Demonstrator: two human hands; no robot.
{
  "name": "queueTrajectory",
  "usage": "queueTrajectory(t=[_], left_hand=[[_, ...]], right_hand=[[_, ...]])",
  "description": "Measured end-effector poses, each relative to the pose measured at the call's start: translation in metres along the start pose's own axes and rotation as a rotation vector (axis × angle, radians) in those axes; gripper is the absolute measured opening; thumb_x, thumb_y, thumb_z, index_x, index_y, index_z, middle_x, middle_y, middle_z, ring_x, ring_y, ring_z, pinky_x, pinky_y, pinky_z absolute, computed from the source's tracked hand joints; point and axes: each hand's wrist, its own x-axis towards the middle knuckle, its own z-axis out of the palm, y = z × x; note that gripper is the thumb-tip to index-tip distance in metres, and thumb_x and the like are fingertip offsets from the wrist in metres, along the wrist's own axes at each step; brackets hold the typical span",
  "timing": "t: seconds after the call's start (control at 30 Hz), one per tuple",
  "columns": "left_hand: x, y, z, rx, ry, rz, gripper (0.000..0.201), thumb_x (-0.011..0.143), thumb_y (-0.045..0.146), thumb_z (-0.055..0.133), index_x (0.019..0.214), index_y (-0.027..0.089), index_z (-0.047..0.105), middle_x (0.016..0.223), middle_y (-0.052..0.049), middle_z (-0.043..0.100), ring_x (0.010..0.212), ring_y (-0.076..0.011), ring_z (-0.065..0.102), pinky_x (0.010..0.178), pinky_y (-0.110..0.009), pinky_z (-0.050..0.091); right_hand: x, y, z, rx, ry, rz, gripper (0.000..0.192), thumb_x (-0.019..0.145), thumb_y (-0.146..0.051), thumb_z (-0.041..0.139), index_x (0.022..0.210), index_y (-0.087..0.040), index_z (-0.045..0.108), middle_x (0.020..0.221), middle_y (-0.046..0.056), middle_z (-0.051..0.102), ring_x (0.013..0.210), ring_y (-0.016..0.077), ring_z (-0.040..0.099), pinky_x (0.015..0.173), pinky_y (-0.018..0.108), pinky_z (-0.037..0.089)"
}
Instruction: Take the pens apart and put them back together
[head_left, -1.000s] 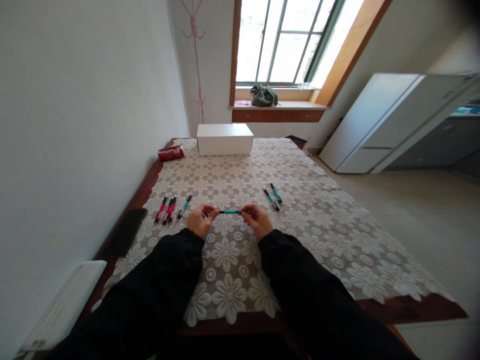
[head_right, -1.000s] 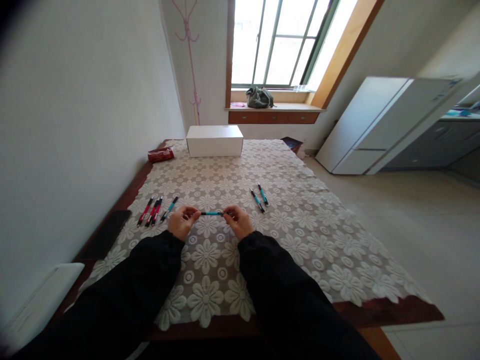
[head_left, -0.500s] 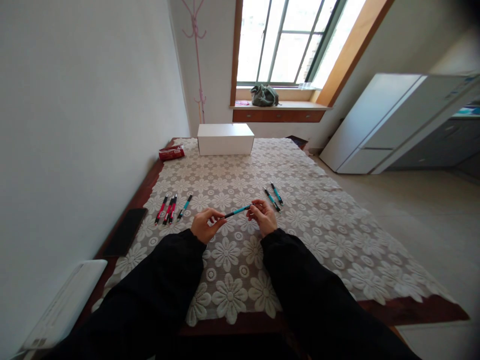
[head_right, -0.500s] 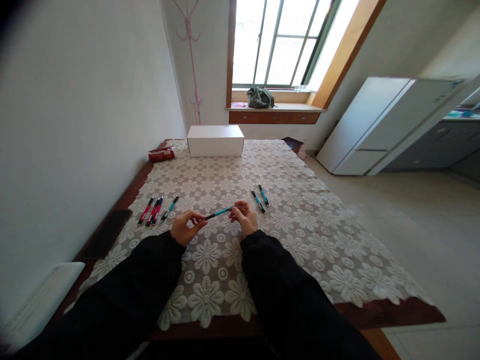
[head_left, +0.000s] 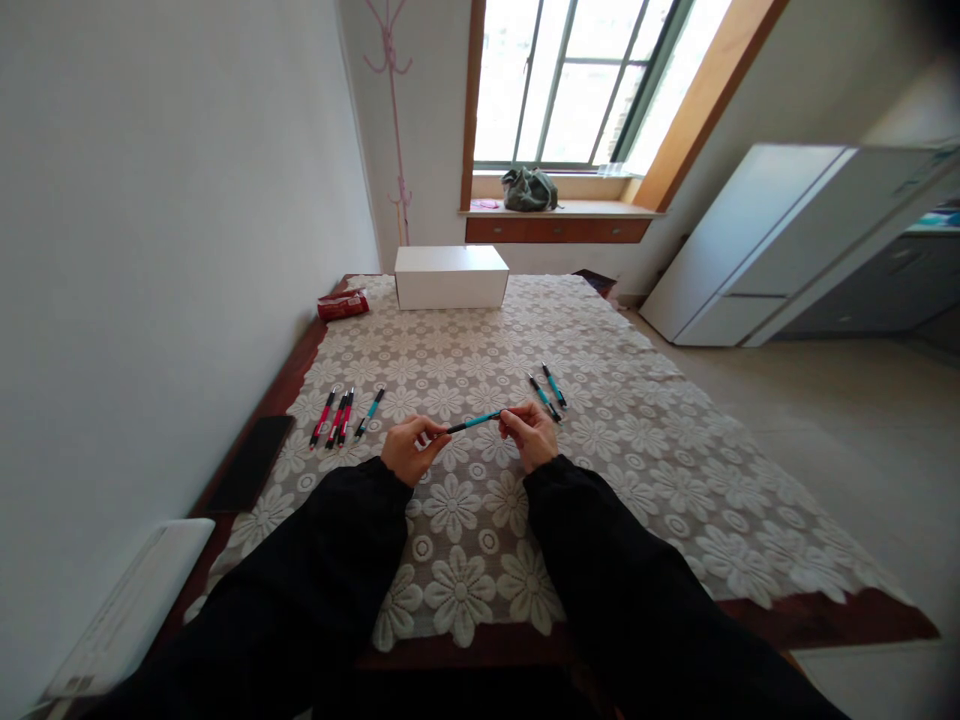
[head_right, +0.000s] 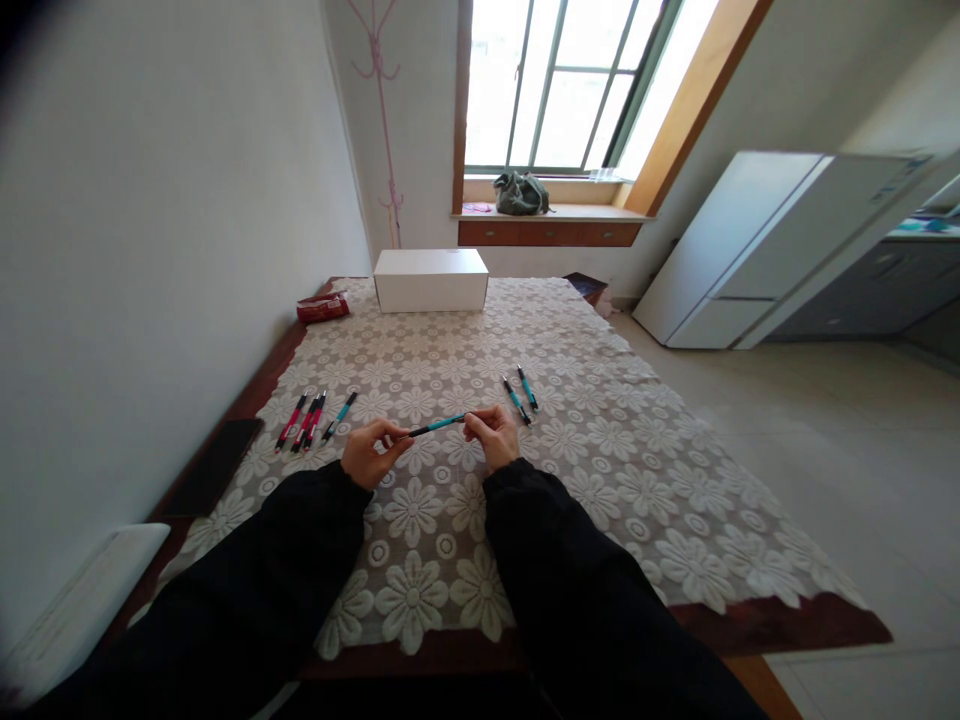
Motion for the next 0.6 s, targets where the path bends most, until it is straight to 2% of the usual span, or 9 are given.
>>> queueTrajectory(t=[0.17,0.33,0.47,0.53,0.6], left_hand=[[0.002,-0.001,-0.001,0.032,0.004,-0.046,0.020,0.079,0.038,0.068,0.085,0.020,0.070,0.073,-0.002,0.066,0.062,-0.0130,0.058,0.059,-0.025,0.047],[0.007,-0.002,-0.003,-0.072,0.058,-0.161,0.022,0.079,0.039,0.066,0.088,0.019,0.066,0.077,-0.003,0.070,0.069,-0.0154,0.065,0.062,-0.026,0.050],[0.012,-0.007,-0.006,-0.148,0.087,-0.186,0.029,0.080,0.038,0.065,0.100,0.018,0.058,0.080,-0.004,0.072,0.073,-0.0161,0.067,0.065,-0.026,0.049],[0.015,-0.012,-0.011,-0.088,0.081,-0.194,0.029,0.082,0.037,0.062,0.104,0.018,0.057,0.082,-0.004,0.073,0.073,-0.0162,0.066,0.066,-0.027,0.049],[0.018,-0.018,-0.019,0.052,0.059,-0.192,0.025,0.085,0.036,0.058,0.104,0.020,0.058,0.088,-0.005,0.072,0.077,-0.0173,0.066,0.071,-0.029,0.049]], right_hand=[[0.000,-0.002,-0.001,-0.144,-0.047,-0.073,0.041,0.069,-0.050,0.076,0.086,-0.021,0.052,0.065,-0.003,0.061,0.053,0.0127,0.057,0.048,0.025,0.047],[0.003,-0.009,-0.011,-0.627,-0.283,-0.242,0.026,0.079,-0.046,0.066,0.083,-0.020,0.061,0.076,0.002,0.067,0.066,0.0154,0.061,0.061,0.028,0.049],[0.004,-0.013,-0.020,-1.005,-0.398,-0.343,0.015,0.083,-0.036,0.062,0.088,-0.022,0.066,0.073,0.000,0.067,0.063,0.0144,0.059,0.063,0.027,0.046],[0.006,-0.016,-0.024,-1.152,-0.396,-0.370,0.013,0.085,-0.032,0.060,0.092,-0.023,0.067,0.074,0.000,0.069,0.064,0.0145,0.060,0.064,0.026,0.044],[0.010,-0.020,-0.030,-1.282,-0.322,-0.362,0.012,0.086,-0.031,0.058,0.090,-0.023,0.067,0.075,0.001,0.069,0.068,0.0160,0.062,0.065,0.026,0.043]])
